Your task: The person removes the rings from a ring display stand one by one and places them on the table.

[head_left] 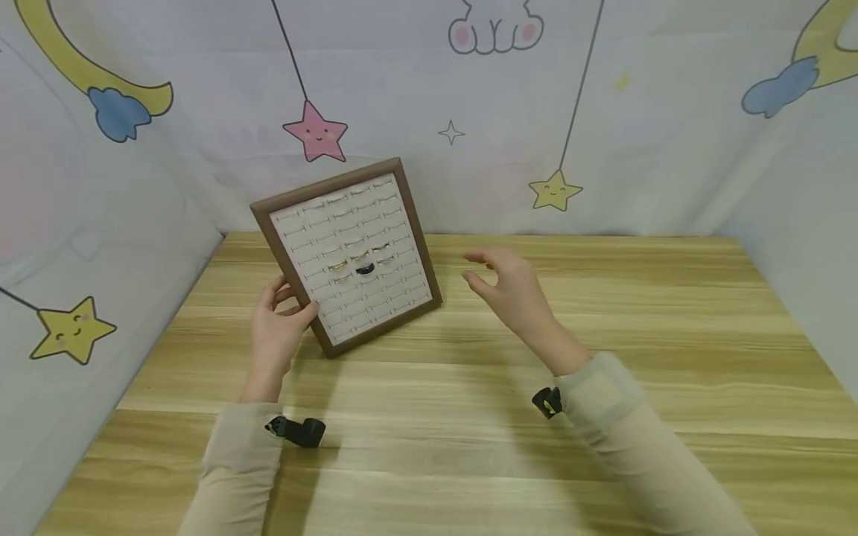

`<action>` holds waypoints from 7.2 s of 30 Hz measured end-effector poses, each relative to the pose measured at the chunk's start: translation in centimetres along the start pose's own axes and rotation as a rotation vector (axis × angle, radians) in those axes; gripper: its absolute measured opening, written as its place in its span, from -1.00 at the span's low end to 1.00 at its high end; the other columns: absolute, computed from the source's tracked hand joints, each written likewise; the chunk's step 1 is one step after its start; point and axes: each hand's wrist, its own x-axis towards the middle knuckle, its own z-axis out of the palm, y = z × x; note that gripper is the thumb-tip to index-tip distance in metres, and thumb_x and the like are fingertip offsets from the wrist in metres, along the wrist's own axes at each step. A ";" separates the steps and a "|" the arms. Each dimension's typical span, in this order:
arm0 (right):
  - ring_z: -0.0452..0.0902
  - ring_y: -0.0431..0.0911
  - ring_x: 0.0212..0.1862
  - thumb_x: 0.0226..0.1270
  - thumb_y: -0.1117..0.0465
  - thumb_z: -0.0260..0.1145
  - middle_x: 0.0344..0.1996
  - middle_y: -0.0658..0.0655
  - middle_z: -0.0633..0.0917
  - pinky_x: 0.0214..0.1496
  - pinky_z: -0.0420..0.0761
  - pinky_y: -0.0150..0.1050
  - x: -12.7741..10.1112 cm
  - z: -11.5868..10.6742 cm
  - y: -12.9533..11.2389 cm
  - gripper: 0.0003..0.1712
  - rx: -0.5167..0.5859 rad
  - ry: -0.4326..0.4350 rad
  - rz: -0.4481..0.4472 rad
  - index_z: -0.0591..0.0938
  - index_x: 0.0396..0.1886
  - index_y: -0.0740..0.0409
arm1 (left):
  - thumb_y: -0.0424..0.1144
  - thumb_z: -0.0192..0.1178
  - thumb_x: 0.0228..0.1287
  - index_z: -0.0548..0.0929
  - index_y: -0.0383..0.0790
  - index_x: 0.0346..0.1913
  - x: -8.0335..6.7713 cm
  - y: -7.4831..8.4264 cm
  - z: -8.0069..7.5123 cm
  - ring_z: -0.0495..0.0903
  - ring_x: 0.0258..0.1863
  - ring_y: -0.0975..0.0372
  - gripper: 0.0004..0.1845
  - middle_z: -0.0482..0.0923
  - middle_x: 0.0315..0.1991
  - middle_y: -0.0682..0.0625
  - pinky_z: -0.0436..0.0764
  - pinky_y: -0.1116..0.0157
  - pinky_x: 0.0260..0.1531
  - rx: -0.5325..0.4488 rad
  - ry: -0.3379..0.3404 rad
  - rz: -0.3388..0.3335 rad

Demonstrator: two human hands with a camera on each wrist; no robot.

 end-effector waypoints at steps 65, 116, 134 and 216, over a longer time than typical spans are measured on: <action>0.48 0.05 -0.09 0.24 0.32 0.33 -0.22 0.18 0.62 -0.01 0.56 -0.14 1.2 1.3 0.6 -0.93 -0.120 -0.030 0.057 0.63 -0.33 0.26 | -0.34 0.22 0.19 0.29 -0.21 0.38 -1.1 1.6 7.2 0.58 0.10 -0.03 -0.33 0.45 0.21 -0.21 0.68 0.14 -0.04 0.132 -0.294 0.212; 0.57 -0.55 -0.35 0.43 0.35 0.08 -0.10 0.07 0.49 0.01 0.59 -0.56 -1.9 -6.1 12.7 -0.46 0.553 -0.092 0.755 0.26 0.33 0.52 | -0.33 0.19 0.24 0.24 -0.20 0.41 -1.1 1.3 7.0 0.53 0.13 -0.06 -0.33 0.41 0.23 -0.23 0.64 0.07 0.02 0.156 -0.310 0.193; 0.55 -0.53 -0.35 0.41 0.38 0.10 0.10 0.37 0.48 -0.05 0.61 -0.56 -4.0 -5.6 15.8 -0.50 0.466 -0.188 0.844 0.33 0.24 0.61 | -0.30 0.20 0.27 0.19 -0.20 0.44 -0.9 1.2 6.6 0.49 0.18 -0.07 -0.30 0.37 0.26 -0.23 0.61 0.07 0.07 0.137 -0.352 0.178; 0.62 -0.03 -0.14 0.26 0.35 0.30 -0.24 0.12 0.67 -0.06 0.67 -0.24 -0.3 2.0 1.1 -0.91 -0.198 -0.061 -0.072 0.69 -0.25 0.22 | -0.33 0.19 0.27 0.00 -0.22 0.47 -0.5 2.2 5.8 0.32 0.33 -0.08 -0.20 0.17 0.40 -0.23 0.52 0.01 0.19 0.175 -0.526 0.158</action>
